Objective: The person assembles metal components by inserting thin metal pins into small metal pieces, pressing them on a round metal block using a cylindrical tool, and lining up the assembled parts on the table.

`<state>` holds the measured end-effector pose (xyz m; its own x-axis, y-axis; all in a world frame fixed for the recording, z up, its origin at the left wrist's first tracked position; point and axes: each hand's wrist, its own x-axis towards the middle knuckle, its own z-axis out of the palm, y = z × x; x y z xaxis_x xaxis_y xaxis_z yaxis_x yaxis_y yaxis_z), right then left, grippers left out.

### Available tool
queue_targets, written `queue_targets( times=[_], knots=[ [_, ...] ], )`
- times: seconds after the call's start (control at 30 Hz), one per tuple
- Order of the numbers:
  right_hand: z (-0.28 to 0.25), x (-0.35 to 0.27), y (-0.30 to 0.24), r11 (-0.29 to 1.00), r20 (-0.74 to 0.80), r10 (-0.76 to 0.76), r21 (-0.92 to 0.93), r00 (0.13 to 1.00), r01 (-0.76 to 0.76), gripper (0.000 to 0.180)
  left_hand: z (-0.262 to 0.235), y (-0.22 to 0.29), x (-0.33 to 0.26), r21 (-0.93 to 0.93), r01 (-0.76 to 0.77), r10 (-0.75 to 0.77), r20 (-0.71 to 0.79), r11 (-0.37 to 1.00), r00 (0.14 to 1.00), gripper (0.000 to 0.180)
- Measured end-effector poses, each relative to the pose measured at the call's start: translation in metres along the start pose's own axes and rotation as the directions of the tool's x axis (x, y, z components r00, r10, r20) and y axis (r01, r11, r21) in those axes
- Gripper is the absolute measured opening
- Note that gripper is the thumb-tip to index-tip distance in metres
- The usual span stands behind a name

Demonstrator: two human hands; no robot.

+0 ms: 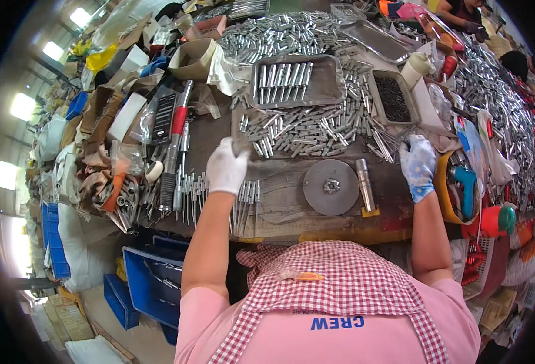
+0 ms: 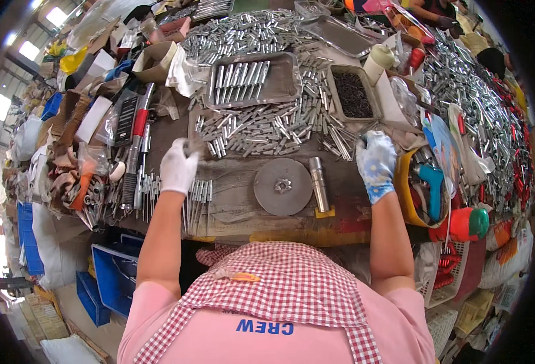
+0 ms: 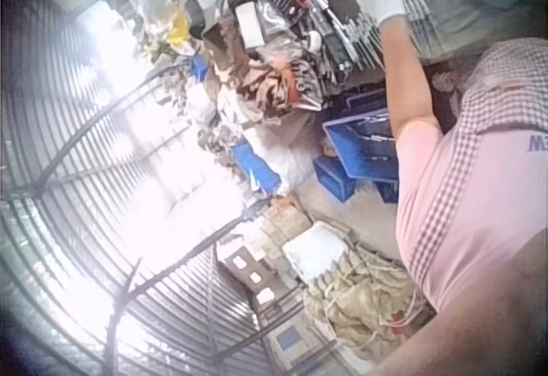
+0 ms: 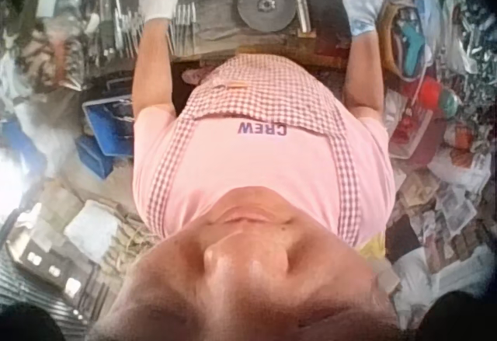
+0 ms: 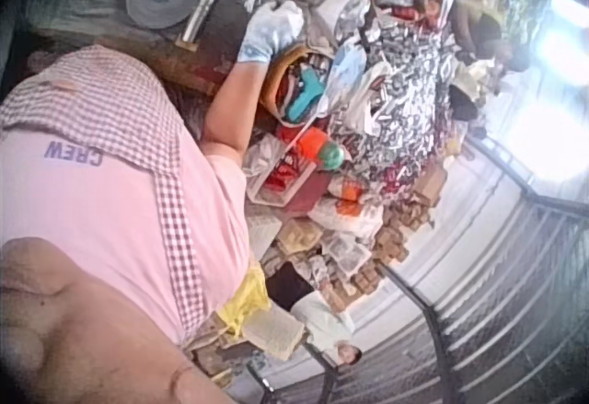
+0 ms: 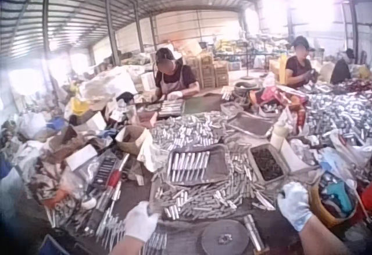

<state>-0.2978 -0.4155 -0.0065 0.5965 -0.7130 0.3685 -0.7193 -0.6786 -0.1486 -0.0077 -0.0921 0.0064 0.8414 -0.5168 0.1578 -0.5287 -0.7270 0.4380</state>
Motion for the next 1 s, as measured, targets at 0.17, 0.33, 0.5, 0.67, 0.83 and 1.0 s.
queue_targets(
  times=[0.17, 0.33, 0.5, 0.67, 0.83, 1.0],
  knots=[
    [-0.032, -0.018, -0.041, 0.926, -0.317, -0.163, 0.279, 0.934, 0.256, 0.020, 0.022, 0.024, 0.024, 0.007, 0.181, -0.178, 0.218, 0.983, 0.960, 0.066],
    [-0.049, -0.049, -0.069, 0.649, -0.007, -0.178, 0.751, 0.984, 0.123, 0.017, 0.026, 0.006, 0.033, -0.055, 0.198, -0.186, 0.169, 0.979, 0.968, 0.051],
    [-0.062, -0.075, -0.092, 0.657, 0.073, -0.400, 0.717, 0.914, 0.230, 0.018, -0.006, 0.028, -0.003, -0.492, 0.252, -0.072, 0.355, 0.833, 0.932, 0.030],
    [-0.066, -0.084, -0.106, 0.613, 0.192, -0.447, 0.777, 0.874, 0.143, 0.017, -0.009, 0.079, -0.079, -0.840, 0.502, 0.134, 0.532, 0.208, 0.836, 0.012],
    [-0.072, -0.085, -0.118, 0.590, 0.178, -0.432, 0.797, 0.884, 0.127, 0.013, -0.002, 0.088, -0.109, -0.865, 0.422, 0.215, 0.482, 0.271, 0.850, 0.010],
    [-0.074, -0.084, -0.118, 0.599, 0.138, -0.464, 0.776, 0.875, 0.195, 0.013, 0.002, 0.092, -0.118, -0.921, 0.297, 0.257, 0.360, 0.252, 0.897, 0.009]
  ],
)
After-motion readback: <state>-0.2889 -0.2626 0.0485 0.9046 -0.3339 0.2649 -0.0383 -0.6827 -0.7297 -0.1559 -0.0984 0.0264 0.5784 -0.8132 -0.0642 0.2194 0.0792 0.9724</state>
